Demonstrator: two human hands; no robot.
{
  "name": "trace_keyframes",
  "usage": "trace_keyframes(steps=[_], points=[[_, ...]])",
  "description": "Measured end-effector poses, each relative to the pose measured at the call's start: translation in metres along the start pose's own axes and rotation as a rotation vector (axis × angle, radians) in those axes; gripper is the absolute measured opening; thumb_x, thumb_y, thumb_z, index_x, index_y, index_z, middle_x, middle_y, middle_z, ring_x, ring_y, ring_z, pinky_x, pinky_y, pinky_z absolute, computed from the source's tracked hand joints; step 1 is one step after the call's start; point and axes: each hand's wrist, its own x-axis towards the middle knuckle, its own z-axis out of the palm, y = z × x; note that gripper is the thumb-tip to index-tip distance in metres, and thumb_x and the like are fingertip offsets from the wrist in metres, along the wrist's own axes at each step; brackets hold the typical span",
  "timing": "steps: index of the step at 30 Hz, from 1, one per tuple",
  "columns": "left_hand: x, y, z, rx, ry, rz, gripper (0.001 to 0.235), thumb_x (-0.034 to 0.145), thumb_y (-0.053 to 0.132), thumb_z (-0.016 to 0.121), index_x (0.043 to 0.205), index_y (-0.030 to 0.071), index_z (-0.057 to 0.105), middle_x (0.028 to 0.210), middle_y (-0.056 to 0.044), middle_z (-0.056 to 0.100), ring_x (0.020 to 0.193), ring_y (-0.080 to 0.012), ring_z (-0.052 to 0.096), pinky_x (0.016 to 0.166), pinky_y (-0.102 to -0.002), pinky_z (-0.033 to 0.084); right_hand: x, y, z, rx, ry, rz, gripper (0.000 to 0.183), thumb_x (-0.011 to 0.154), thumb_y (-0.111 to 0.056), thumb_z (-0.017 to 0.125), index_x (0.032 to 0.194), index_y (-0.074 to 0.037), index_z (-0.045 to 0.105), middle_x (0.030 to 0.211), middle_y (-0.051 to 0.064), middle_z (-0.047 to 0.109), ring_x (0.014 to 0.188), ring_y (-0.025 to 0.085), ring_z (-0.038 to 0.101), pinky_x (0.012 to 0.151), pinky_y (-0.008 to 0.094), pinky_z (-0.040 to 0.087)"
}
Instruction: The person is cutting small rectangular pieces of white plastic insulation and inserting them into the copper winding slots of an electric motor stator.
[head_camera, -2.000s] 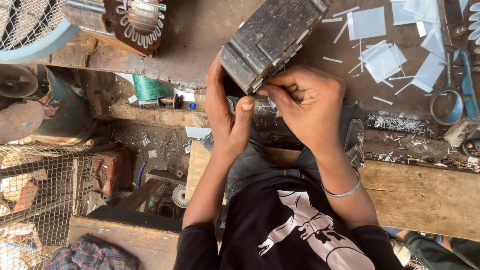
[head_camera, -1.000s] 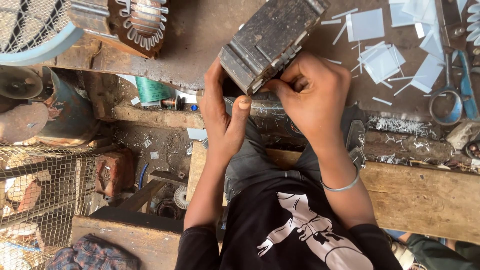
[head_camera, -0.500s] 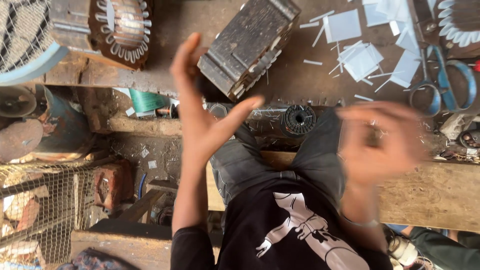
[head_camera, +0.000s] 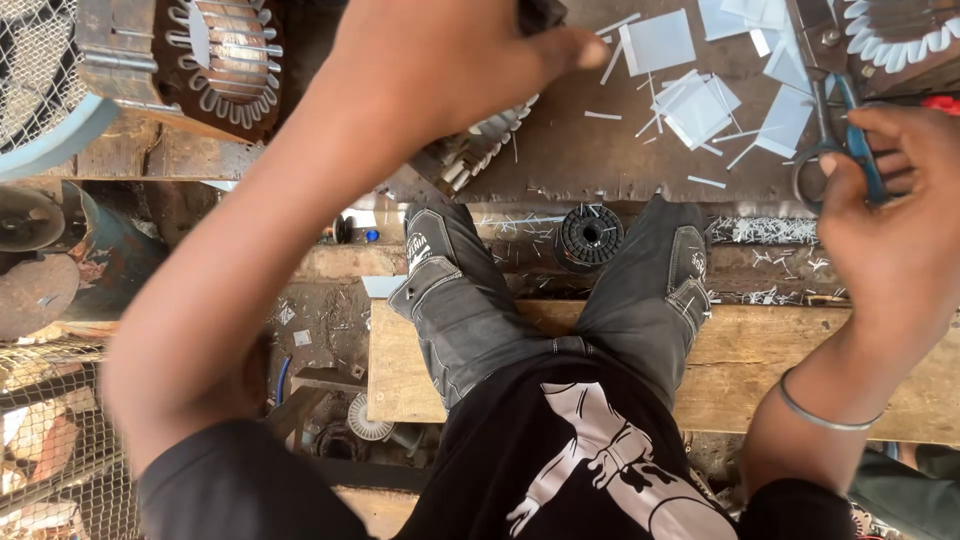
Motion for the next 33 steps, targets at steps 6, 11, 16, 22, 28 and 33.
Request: trace_keyframes(steps=[6,11,16,22,28,33], points=[[-0.025,0.012,-0.039,-0.215,0.07,-0.094,0.037,0.099,0.038,0.083,0.098,0.003,0.073,0.074,-0.011,0.07,0.058,-0.0217,0.062,0.056,-0.037,0.049,-0.041,0.067,0.021,0.69,0.087,0.184,0.033,0.099,0.015,0.074,0.129,0.005,0.064,0.115,0.017,0.066,0.102,0.023,0.066,0.09,0.026,0.055],[-0.044,0.006,-0.005,-0.594,0.58,0.118,0.07,0.099,0.021,0.08,0.137,-0.008,0.029,0.107,-0.017,0.063,0.06,-0.011,0.058,0.052,-0.024,0.045,-0.071,0.014,0.006,1.315,0.304,0.445,0.034,0.103,-0.001,0.074,0.134,0.002,0.06,0.105,0.02,0.072,0.079,0.023,0.07,0.061,0.025,0.057],[-0.053,-0.003,0.06,-0.422,1.178,0.286,0.056,0.085,0.021,0.077,0.12,0.003,0.037,0.088,-0.008,0.052,0.071,-0.0103,0.054,0.058,-0.026,0.038,-0.112,-0.045,0.021,1.667,-0.061,0.376,0.059,0.091,0.0,0.078,0.143,0.009,0.052,0.097,0.016,0.069,0.074,0.021,0.071,0.054,0.031,0.062],[-0.087,-0.012,0.067,-0.256,0.815,0.03,0.059,0.095,0.04,0.06,0.135,-0.001,0.049,0.121,-0.014,0.064,0.098,-0.0268,0.067,0.09,-0.029,0.055,-0.138,-0.05,0.038,1.681,0.038,0.578,0.061,0.092,0.001,0.074,0.147,0.007,0.05,0.098,0.013,0.068,0.079,0.02,0.068,0.057,0.029,0.056],[-0.114,0.06,0.05,-0.183,0.242,0.071,0.039,0.098,0.027,0.064,0.136,0.018,0.063,0.095,-0.004,0.065,0.079,-0.0217,0.061,0.071,-0.035,0.046,-0.164,-0.002,0.049,1.995,-0.185,0.529,0.031,0.105,-0.005,0.076,0.127,0.013,0.063,0.083,0.014,0.069,0.059,0.015,0.063,0.049,0.024,0.052],[-0.034,0.127,0.074,-0.184,0.111,0.129,0.035,0.093,0.016,0.069,0.128,0.019,0.07,0.102,-0.003,0.063,0.086,-0.0207,0.059,0.071,-0.037,0.044,-0.151,-0.012,0.045,2.38,-0.33,0.581,0.045,0.101,-0.021,0.075,0.132,0.009,0.059,0.092,0.02,0.07,0.068,0.024,0.067,0.047,0.029,0.055]])
